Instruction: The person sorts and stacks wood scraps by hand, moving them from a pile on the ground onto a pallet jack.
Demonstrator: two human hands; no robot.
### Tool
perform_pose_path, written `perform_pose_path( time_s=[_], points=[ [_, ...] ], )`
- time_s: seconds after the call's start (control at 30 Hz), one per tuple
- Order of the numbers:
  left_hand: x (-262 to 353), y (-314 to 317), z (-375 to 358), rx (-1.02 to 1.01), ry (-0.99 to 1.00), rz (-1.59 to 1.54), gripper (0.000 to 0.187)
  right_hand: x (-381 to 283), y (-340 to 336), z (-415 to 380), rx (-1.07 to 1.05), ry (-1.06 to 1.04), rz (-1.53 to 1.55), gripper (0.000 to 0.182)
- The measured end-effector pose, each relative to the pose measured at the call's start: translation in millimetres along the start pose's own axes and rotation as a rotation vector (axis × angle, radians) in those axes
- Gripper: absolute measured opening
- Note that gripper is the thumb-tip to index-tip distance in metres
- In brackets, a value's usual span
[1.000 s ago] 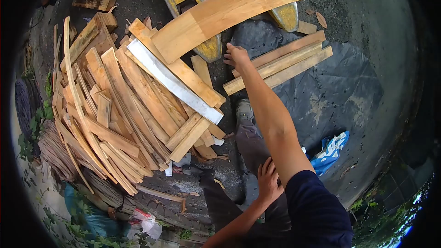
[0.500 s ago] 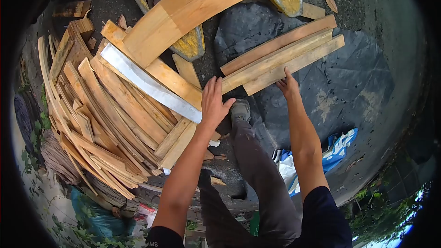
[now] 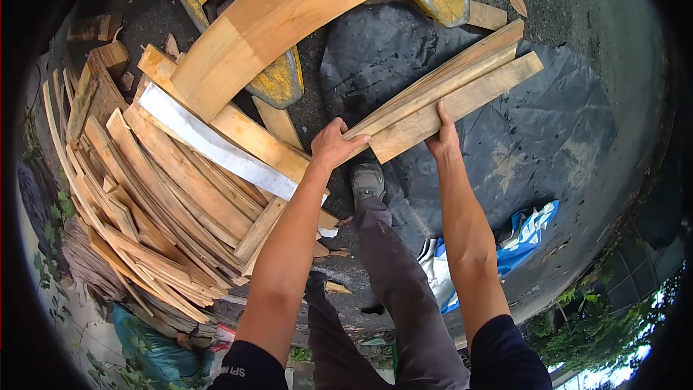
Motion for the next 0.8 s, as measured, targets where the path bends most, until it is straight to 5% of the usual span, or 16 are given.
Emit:
perform_pose_path(
  time_s=[0.17,0.27,0.43,0.63,0.8],
  points=[
    [34.2,-18.2,-16.7,0.020,0.115,0.089,0.049,-2.6,2.1,-19.3,-0.088,0.000,0.146,0.073],
    [64.5,-41.0,-59.2,0.378,0.283,0.183,0.047,-5.2,1.6,-38.7,-0.098,-0.032,0.249,0.063],
    [63.9,-92.1,-134.7,0.425,0.300,0.147,0.042,1.6,28.4,-112.4,-0.146,-0.071,0.332,0.061],
    [26.0,-243.2,-202.0,0.657,0.389,0.196,0.042,7.3,160.0,-204.9,-0.285,-0.027,0.204,0.065],
    [17.9,-404.2,-195.7,0.823,0.355,0.377,0.028,-1.0,350.1,-225.1,-0.799,-0.018,0.325,0.079]
  ],
)
Point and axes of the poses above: each hand's wrist, its own z-axis towards the middle knuckle, its own y-axis out of the palm, x = y × z, the point moved 6 cm from there along z, towards the middle knuckle, and after that the axes turned 12 degrees about z, right-handed, at the moved point
